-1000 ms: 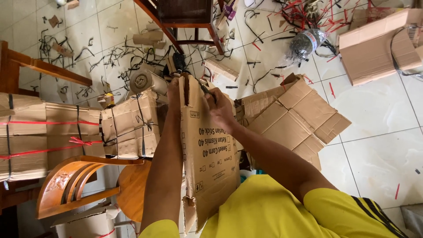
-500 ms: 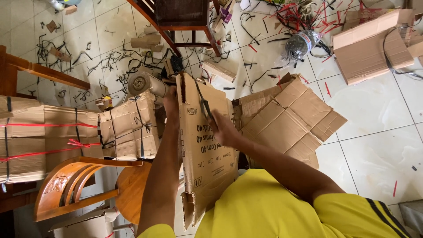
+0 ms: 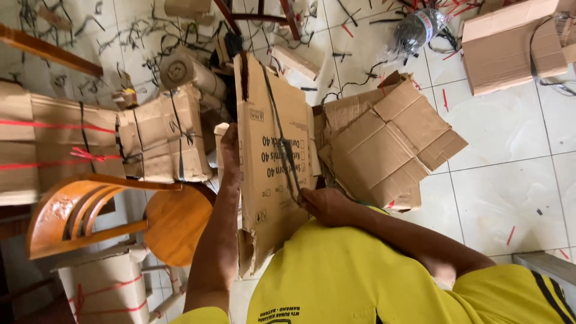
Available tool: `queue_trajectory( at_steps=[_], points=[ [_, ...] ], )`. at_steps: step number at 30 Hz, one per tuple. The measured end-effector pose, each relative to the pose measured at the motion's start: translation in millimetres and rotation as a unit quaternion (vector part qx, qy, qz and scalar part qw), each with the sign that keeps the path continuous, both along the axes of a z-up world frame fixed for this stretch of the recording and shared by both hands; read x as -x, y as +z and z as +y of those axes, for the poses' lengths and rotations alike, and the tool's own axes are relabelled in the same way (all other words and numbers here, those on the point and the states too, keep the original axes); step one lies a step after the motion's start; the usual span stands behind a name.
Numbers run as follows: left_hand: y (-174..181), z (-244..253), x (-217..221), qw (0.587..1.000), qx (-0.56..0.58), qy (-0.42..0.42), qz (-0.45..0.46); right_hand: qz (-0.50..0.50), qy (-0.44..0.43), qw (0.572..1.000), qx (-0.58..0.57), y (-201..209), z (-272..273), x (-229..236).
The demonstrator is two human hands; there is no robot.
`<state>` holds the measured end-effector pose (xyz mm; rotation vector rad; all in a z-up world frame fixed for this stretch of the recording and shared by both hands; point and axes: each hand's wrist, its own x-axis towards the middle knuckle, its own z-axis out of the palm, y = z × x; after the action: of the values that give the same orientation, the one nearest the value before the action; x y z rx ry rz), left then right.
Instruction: Cutting plastic ties on bundles of cardboard and flattening the boxes for storage or disposal.
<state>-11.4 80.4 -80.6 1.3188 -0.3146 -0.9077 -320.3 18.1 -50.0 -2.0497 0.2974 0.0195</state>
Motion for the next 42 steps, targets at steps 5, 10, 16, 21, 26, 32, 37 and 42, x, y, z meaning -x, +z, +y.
queue_trajectory(
  at_steps=[5,10,16,21,26,32,37,42],
  points=[
    [45.2,3.3,33.3,0.998,0.011,-0.034,-0.058,0.096,-0.047,0.994,-0.037,-21.5,-14.5,51.4],
    [29.4,12.9,23.7,0.99,-0.027,-0.064,-0.125,0.246,-0.015,0.968,0.052,-90.6,-27.1,138.1],
    [58.2,16.6,35.9,0.996,-0.072,-0.03,-0.034,0.311,-0.038,0.948,0.053,-139.1,-35.3,188.5],
    [78.9,7.2,43.1,0.992,-0.101,0.013,0.076,0.315,0.047,0.941,0.118,-194.8,-65.8,173.6],
    [135.8,-6.5,55.8,0.968,-0.22,-0.039,-0.11,0.096,-0.123,0.947,0.28,-155.8,-144.1,35.6],
    [185.8,-14.6,76.4,0.934,-0.291,-0.038,-0.203,-0.083,-0.285,0.951,-0.089,-53.7,-184.5,-159.1],
    [88.3,-0.6,61.2,0.975,-0.11,0.025,-0.19,-0.061,-0.31,0.949,0.001,-31.6,-170.4,-172.0],
    [9.4,20.9,32.7,0.948,0.105,0.119,0.277,-0.092,-0.324,0.941,0.015,-48.1,-170.7,-167.4]
  ],
)
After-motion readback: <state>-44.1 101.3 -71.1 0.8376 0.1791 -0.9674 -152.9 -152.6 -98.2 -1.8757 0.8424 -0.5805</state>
